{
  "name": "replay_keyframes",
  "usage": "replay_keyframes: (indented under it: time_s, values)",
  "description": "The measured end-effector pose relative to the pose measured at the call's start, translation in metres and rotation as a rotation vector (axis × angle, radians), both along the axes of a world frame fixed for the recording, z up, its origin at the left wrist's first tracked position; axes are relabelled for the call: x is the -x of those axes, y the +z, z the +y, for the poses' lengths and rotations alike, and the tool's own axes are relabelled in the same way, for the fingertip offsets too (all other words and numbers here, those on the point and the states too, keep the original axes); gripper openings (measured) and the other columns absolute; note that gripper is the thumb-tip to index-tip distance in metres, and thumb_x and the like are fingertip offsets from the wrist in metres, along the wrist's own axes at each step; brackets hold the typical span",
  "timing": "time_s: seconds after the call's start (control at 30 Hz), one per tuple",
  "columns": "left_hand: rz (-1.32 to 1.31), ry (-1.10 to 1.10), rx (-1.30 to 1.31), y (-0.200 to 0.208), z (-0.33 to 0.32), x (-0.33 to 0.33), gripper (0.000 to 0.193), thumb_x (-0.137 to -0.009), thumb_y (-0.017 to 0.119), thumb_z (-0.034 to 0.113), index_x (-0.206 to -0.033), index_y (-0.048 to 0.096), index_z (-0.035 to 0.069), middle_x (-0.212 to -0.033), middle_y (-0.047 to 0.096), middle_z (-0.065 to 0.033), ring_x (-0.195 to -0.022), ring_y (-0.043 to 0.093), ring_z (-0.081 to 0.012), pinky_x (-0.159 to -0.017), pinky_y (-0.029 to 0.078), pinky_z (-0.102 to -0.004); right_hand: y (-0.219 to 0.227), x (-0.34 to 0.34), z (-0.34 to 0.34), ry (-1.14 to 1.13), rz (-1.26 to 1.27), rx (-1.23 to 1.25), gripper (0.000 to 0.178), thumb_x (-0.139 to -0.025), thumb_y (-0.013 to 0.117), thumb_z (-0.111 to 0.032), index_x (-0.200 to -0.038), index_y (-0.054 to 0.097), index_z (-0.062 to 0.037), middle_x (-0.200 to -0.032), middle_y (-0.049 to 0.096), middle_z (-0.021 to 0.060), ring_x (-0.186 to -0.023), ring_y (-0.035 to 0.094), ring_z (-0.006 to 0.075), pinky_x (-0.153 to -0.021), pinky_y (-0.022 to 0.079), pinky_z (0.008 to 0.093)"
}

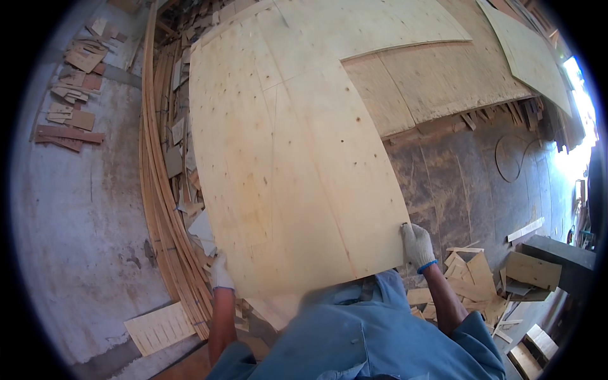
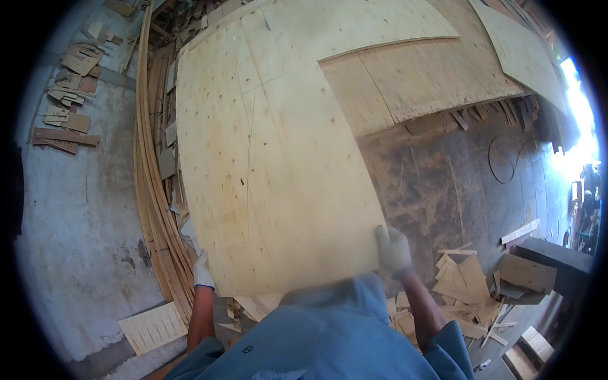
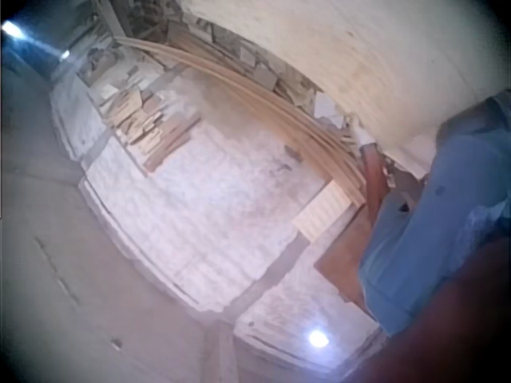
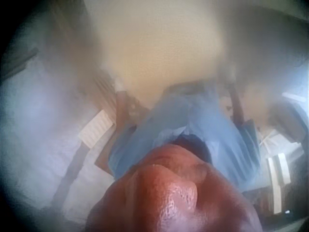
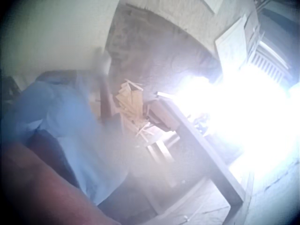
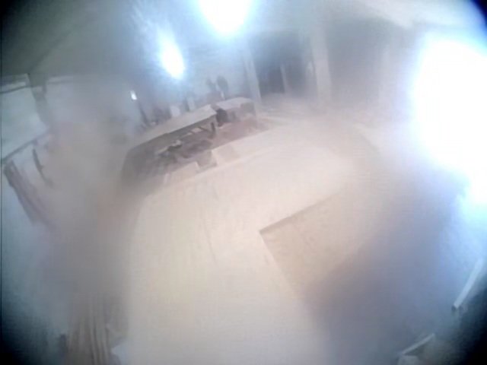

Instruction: The person positions large plywood sheets on a table saw and cuts them into smaller pieces. They handle the wood with gloved hands, aligning each sheet before making a cut and then moving the resulting pieces aside.

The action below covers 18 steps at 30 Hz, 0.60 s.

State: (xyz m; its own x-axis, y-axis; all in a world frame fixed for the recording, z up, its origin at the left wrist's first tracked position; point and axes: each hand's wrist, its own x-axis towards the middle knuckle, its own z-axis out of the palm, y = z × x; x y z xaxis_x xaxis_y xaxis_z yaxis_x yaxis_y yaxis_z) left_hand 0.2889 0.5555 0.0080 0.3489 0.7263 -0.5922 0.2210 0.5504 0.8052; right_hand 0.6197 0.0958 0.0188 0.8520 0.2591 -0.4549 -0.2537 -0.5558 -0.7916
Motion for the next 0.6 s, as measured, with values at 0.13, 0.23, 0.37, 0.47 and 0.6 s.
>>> replay_keyframes:
  time_s: [0.13,0.23,0.37,0.47,0.6]
  values:
    - [0.022,0.012,-0.112,-0.03,0.033,0.006,0.051,-0.096,0.059,0.034,-0.129,0.054,-0.004,-0.121,0.063,-0.0146,-0.106,0.064,-0.0269,-0.094,0.052,-0.0394,-0.009,-0.025,0.013,0.069,-0.024,0.082,0.041,-0.097,0.052,-0.032,-0.096,0.064,0.0072,-0.078,0.066,0.0189,-0.077,0.061,0.0149,-0.068,0.048,0.0364]
    - [0.033,0.016,-0.154,-0.047,0.048,0.003,0.05,-0.095,0.061,0.033,-0.128,0.055,-0.004,-0.12,0.063,-0.0145,-0.105,0.064,-0.0267,-0.093,0.053,-0.0389,-0.008,-0.037,0.023,0.034,0.003,0.075,0.042,-0.097,0.051,-0.034,-0.096,0.065,0.0067,-0.08,0.066,0.0202,-0.078,0.063,0.0195,-0.07,0.048,0.0373]
    - [0.04,0.025,-0.098,-0.043,0.056,-0.009,0.049,-0.093,0.064,0.033,-0.126,0.056,-0.003,-0.119,0.063,-0.0138,-0.104,0.064,-0.0264,-0.092,0.053,-0.0386,0.002,-0.045,0.037,-0.023,0.052,0.032,0.045,-0.095,0.051,-0.037,-0.095,0.066,0.0061,-0.082,0.066,0.0252,-0.079,0.068,0.0296,-0.073,0.049,0.0393]
    - [0.005,0.046,-0.094,-0.026,0.048,-0.035,0.05,-0.092,0.065,0.032,-0.126,0.056,-0.003,-0.119,0.063,-0.0134,-0.104,0.064,-0.0263,-0.093,0.052,-0.0384,0.001,-0.057,0.044,-0.034,0.058,0.033,0.046,-0.095,0.05,-0.037,-0.095,0.065,0.0063,-0.08,0.065,0.0246,-0.077,0.067,0.0291,-0.072,0.049,0.0391]
    - [0.034,0.031,-0.126,-0.012,0.048,-0.063,0.048,-0.092,0.064,0.031,-0.126,0.056,-0.003,-0.12,0.063,-0.0138,-0.106,0.064,-0.0269,-0.094,0.052,-0.0397,-0.009,-0.075,0.05,-0.007,0.046,0.076,0.047,-0.095,0.05,-0.037,-0.094,0.065,0.0066,-0.078,0.065,0.0238,-0.076,0.067,0.029,-0.071,0.048,0.0394]
